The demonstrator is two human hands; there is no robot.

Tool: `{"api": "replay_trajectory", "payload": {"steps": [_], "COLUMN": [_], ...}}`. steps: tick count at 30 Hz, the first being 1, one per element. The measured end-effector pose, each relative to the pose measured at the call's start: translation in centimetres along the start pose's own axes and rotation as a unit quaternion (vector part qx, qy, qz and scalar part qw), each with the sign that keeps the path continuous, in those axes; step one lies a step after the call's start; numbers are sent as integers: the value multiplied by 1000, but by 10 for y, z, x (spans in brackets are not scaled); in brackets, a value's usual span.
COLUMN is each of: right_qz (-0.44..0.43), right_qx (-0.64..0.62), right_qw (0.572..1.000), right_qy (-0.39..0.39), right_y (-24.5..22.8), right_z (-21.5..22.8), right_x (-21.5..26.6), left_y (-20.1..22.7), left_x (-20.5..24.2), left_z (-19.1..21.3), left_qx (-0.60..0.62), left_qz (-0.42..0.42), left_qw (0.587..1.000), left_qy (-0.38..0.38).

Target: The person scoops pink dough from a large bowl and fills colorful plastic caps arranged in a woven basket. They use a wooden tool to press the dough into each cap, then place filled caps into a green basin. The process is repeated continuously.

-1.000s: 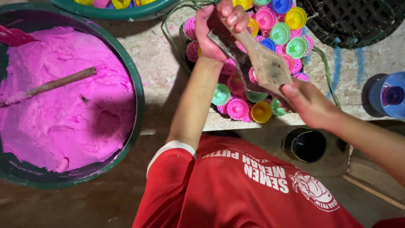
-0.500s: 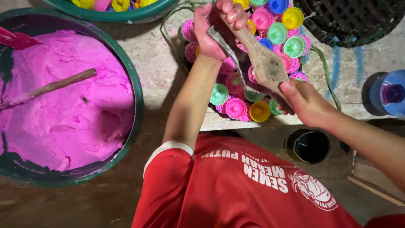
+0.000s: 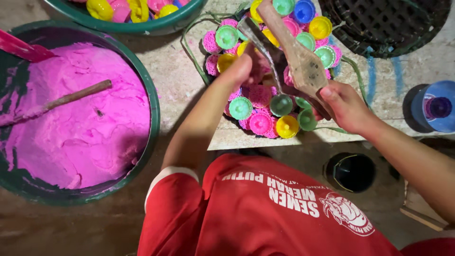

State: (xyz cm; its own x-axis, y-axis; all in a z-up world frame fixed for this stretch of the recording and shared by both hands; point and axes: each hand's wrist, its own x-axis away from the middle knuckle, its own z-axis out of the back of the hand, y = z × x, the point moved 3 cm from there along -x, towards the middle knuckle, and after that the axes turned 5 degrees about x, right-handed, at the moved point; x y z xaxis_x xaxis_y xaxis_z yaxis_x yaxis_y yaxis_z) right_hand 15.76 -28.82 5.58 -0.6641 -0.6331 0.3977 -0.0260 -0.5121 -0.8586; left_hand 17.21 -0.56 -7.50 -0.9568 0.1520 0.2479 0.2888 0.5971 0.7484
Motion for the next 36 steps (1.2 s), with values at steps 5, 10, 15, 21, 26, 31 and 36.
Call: {"api": "replay_trajectory", "payload": {"steps": [5,10,15,21,26,31,36], "right_qz": [18,28,59,-173,-167,-151,-126], "right_qx": [-10,-6,13,33,260,317,373], "right_qw": [1000,999,996,947,925,916,907], "right_qy": [18,28,-64,-270,-220,-196,-150], "right_y": [16,24,12,-34,-82,-95,-101], "right_z": [1,11,14,-17,-31,-58,-60], "right_x": [-9,-9,-7,-24,-39,-42,-41], "left_y": [-47,-20,22,55,49,36,25], "left_x": [22,104,138,121,125,129,117], "left_z": [16,-12,-32,-41,-25,-3,3], "left_qx": [-223,-592,-458,412,472,482,483], "left_qz": [-16,-258,-137,-239,-344,-365,-373], "left_qw": [975,758,871,875,811,797,792], "left_qy": [10,92,113,-82,-38,-9,2]}}
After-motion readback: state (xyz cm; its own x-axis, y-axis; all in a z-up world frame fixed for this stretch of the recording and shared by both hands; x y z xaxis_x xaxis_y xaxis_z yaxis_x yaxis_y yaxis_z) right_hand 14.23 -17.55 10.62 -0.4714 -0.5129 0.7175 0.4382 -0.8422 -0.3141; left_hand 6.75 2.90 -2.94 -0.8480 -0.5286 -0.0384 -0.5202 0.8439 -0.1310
